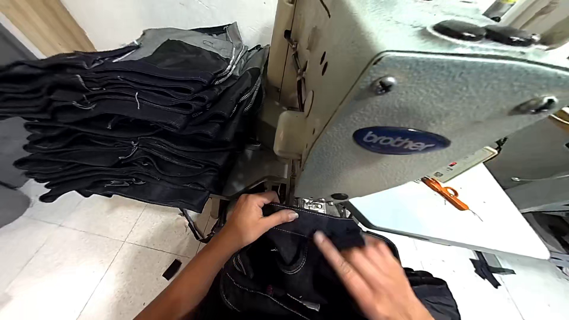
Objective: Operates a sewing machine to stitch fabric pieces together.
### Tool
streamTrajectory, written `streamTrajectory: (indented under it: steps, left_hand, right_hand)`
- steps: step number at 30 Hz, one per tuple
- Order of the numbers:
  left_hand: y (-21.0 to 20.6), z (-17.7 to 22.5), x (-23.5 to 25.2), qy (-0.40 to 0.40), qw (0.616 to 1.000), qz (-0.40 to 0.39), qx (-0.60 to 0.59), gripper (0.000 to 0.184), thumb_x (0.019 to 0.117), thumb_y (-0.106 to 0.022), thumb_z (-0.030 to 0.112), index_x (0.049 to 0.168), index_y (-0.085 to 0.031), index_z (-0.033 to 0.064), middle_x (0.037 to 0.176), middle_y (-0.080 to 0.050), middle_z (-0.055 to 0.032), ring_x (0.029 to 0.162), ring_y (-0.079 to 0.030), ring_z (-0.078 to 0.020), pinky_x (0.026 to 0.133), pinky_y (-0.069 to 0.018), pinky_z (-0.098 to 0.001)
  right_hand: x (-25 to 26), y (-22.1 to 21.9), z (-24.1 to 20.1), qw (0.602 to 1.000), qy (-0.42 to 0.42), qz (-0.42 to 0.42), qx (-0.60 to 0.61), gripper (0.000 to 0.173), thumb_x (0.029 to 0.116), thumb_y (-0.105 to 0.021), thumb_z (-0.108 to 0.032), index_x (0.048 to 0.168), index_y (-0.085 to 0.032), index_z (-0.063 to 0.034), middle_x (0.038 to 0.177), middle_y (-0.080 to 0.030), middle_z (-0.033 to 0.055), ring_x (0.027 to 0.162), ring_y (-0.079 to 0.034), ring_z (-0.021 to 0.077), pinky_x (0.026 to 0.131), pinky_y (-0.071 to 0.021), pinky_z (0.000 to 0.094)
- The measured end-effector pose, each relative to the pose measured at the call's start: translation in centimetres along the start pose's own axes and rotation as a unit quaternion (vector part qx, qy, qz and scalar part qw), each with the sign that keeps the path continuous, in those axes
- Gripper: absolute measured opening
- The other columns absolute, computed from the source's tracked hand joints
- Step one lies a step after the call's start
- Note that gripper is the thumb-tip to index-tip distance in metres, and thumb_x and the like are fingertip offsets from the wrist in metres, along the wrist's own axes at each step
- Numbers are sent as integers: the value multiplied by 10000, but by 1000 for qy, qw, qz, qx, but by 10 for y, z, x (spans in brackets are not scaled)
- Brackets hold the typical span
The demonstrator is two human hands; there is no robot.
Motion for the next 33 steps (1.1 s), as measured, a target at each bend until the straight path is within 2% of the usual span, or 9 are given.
streamTrajectory:
  steps: [4, 8, 11, 17, 21, 26, 29, 31, 33]
  left_hand:
    - [-1, 2, 7, 10, 999, -31, -16, 279, 845, -817, 371, 911, -757, 106, 836, -726, 28, 823, -675, -19, 765, -559, -266]
    - [-3, 1, 9, 11, 997, -46, -58, 233, 839, -834, 314, 905, -757, 105, 855, -734, 42, 849, -677, 7, 792, -561, -223]
    - [-3, -1, 9, -9, 997, -48, -60, 252, 846, -824, 344, 913, -756, 112, 858, -736, 49, 848, -680, 17, 784, -568, -213]
    - [-2, 1, 7, -50, 997, -47, -22, 289, 863, -788, 425, 889, -755, 140, 829, -728, 78, 833, -677, 35, 758, -574, -201]
    - [1, 10, 2, -90, 993, -34, 68, 384, 886, -729, 514, 822, -735, 135, 774, -691, 71, 773, -649, 34, 687, -541, -180]
    - [15, 61, -13, -174, 928, 116, 309, 436, 869, -712, 531, 1042, -715, 130, 1012, -680, -73, 960, -659, -255, 800, -564, -421]
    - [-3, 80, -32, -65, 992, 3, 112, 408, 933, -727, 339, 1175, -681, 13, 768, -701, -35, 618, -658, -114, 562, -558, -278]
    - [-26, 75, -42, 50, 990, -99, -87, 376, 971, -696, 196, 1234, -607, -57, 792, -719, -106, 628, -706, -148, 584, -602, -303]
    - [-37, 65, -49, 117, 972, -79, -186, 230, 1014, -631, 158, 1119, -631, -47, 827, -733, -93, 671, -734, -130, 622, -631, -291]
  right_hand:
    - [14, 4, 36, 995, -48, 73, -41, 255, 1025, -523, -89, 1169, -714, -178, 1105, -611, 122, 1034, -547, 281, 897, -419, 368]
    - [27, 3, 37, 996, -59, 66, -33, 207, 996, -544, -23, 1024, -744, -68, 919, -729, 120, 875, -699, 211, 728, -547, 257]
    - [31, 5, 37, 995, -69, 70, -22, 127, 1002, -554, -33, 1008, -681, -49, 905, -723, 125, 897, -709, 191, 770, -551, 227]
    - [20, -25, 49, 905, -233, -28, 355, 219, 1039, -587, -299, 1037, -691, -106, 866, -729, -42, 728, -667, -32, 637, -564, 125]
    - [16, -28, 59, 928, -246, -14, 279, 161, 966, -666, -323, 937, -759, -195, 867, -715, -77, 841, -631, -56, 764, -500, 108]
    - [17, -32, 66, 948, -208, 15, 240, 135, 949, -682, -312, 914, -754, -203, 900, -725, -50, 942, -640, -57, 854, -487, 95]
    - [16, -34, 64, 938, -214, 26, 272, 119, 952, -687, -284, 942, -757, -188, 929, -740, -57, 951, -652, -54, 863, -504, 103]
    - [16, -36, 62, 932, -223, 44, 284, 114, 952, -690, -269, 943, -756, -176, 911, -740, -53, 930, -658, -50, 851, -510, 106]
    - [17, -36, 58, 932, -229, 62, 273, 109, 946, -694, -256, 933, -754, -166, 881, -735, -44, 901, -658, -46, 829, -506, 99]
Point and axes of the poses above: each hand's wrist, its own x-axis towards the middle knuckle, its own y-axis out of the back of the hand, z = x × y, the point moved 7 cm from there along x, towards the middle knuckle
